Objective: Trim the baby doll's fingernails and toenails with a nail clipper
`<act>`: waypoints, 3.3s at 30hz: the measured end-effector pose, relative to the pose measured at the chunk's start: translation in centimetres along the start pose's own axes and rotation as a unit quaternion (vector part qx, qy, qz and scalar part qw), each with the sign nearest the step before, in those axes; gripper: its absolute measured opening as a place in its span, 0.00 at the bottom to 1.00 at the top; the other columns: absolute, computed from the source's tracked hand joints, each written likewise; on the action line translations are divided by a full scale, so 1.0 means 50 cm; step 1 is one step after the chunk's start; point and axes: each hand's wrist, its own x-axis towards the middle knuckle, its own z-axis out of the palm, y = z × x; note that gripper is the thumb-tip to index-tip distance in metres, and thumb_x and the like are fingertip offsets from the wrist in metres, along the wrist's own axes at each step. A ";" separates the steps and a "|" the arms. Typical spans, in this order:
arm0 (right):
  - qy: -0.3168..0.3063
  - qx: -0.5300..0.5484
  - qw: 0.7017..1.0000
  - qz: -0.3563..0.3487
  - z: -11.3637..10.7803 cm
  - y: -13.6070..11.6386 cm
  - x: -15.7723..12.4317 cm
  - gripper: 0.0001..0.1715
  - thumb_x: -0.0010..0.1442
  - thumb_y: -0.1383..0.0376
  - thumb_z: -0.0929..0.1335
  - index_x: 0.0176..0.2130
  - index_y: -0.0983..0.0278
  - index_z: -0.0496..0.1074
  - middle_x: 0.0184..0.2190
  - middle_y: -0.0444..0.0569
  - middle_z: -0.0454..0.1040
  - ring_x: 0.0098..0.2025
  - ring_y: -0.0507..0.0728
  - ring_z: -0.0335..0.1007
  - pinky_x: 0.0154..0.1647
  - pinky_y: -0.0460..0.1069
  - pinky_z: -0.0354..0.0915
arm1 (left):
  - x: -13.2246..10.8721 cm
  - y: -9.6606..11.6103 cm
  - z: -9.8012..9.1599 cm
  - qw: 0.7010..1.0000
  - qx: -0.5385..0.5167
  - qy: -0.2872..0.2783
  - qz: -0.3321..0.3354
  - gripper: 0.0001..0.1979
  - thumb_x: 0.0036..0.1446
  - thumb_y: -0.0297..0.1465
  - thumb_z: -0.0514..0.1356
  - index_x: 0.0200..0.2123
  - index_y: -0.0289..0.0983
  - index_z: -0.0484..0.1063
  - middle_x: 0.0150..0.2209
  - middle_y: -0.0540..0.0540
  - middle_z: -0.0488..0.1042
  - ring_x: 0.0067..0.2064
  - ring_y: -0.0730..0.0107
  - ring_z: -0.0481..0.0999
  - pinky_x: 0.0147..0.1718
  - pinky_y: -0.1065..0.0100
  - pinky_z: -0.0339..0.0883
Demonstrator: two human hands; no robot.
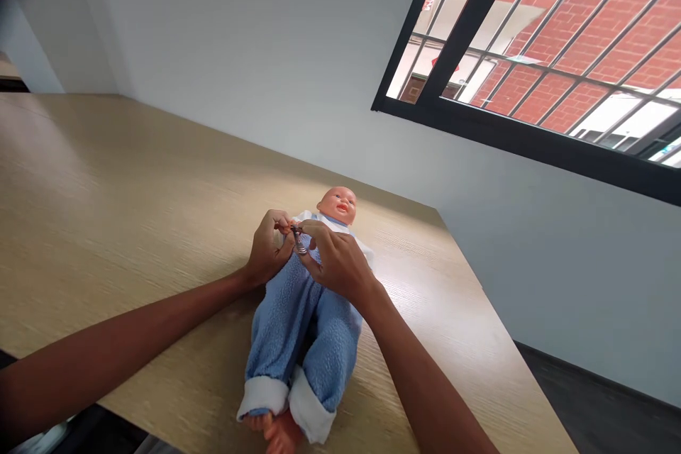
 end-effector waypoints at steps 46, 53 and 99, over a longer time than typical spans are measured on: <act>-0.038 -0.091 0.993 -0.068 0.007 -0.031 -0.003 0.10 0.66 0.71 0.63 0.45 0.59 0.68 0.50 0.49 0.79 0.37 0.56 0.78 0.35 0.52 0.69 | 0.000 -0.002 0.004 0.999 -0.037 -0.001 0.001 0.10 0.56 0.26 0.59 0.35 0.41 0.59 0.34 0.51 0.64 0.36 0.68 0.71 0.39 0.63 0.70; 0.051 -0.022 0.997 0.044 0.018 -0.017 -0.014 0.21 0.60 0.66 0.69 0.52 0.61 0.62 0.33 0.45 0.78 0.29 0.54 0.76 0.32 0.49 0.69 | -0.001 0.016 -0.009 0.999 -0.045 -0.008 0.011 0.08 0.57 0.24 0.57 0.36 0.41 0.60 0.37 0.48 0.69 0.41 0.65 0.76 0.43 0.62 0.72; -0.047 -0.087 0.986 -0.131 0.002 -0.015 -0.005 0.13 0.70 0.73 0.60 0.48 0.62 0.69 0.53 0.51 0.78 0.44 0.57 0.80 0.34 0.51 0.73 | 0.000 0.015 -0.018 0.998 -0.054 -0.012 0.025 0.06 0.59 0.24 0.57 0.33 0.39 0.61 0.39 0.47 0.71 0.42 0.67 0.75 0.45 0.62 0.73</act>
